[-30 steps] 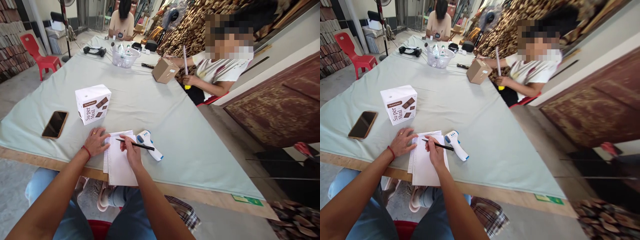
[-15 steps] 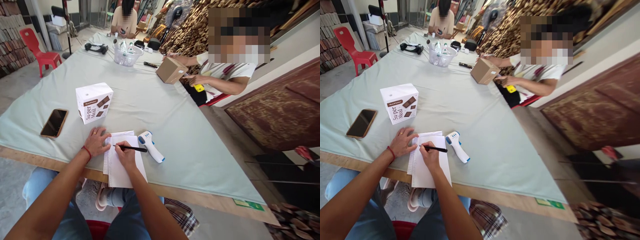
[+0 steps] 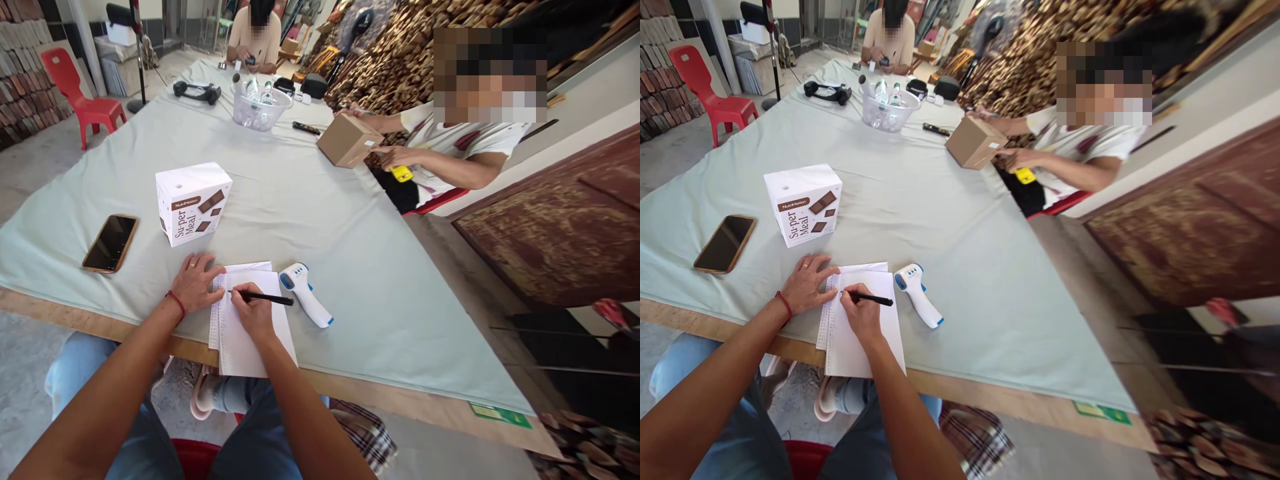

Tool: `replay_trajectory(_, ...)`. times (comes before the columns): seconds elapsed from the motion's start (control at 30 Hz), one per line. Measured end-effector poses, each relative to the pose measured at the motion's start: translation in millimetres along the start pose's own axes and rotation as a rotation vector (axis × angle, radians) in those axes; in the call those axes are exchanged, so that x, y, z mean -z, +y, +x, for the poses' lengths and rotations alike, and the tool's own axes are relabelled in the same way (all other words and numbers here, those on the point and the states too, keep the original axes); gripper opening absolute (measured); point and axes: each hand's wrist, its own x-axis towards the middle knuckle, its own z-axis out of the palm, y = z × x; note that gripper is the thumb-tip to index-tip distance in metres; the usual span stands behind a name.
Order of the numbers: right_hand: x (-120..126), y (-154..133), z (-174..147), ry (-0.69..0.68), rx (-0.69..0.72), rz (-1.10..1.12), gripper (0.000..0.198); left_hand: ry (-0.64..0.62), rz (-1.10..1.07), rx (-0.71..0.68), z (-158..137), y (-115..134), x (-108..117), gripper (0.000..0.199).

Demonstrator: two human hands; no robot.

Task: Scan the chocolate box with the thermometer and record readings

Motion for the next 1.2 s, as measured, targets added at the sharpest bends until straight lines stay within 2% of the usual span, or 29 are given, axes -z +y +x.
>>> replay_trajectory(0.7, -0.2, 1.5, 0.7, -0.015, 0.037, -0.016, 0.016, -0.005, 0.013, 0.005, 0.0, 1.0, 1.8, 0.038)
replay_trajectory(1.2, -0.3, 1.7, 0.1, 0.036, 0.013, -0.023, 0.017, 0.002, -0.006, 0.013, 0.2, 1.4, 1.8, 0.038)
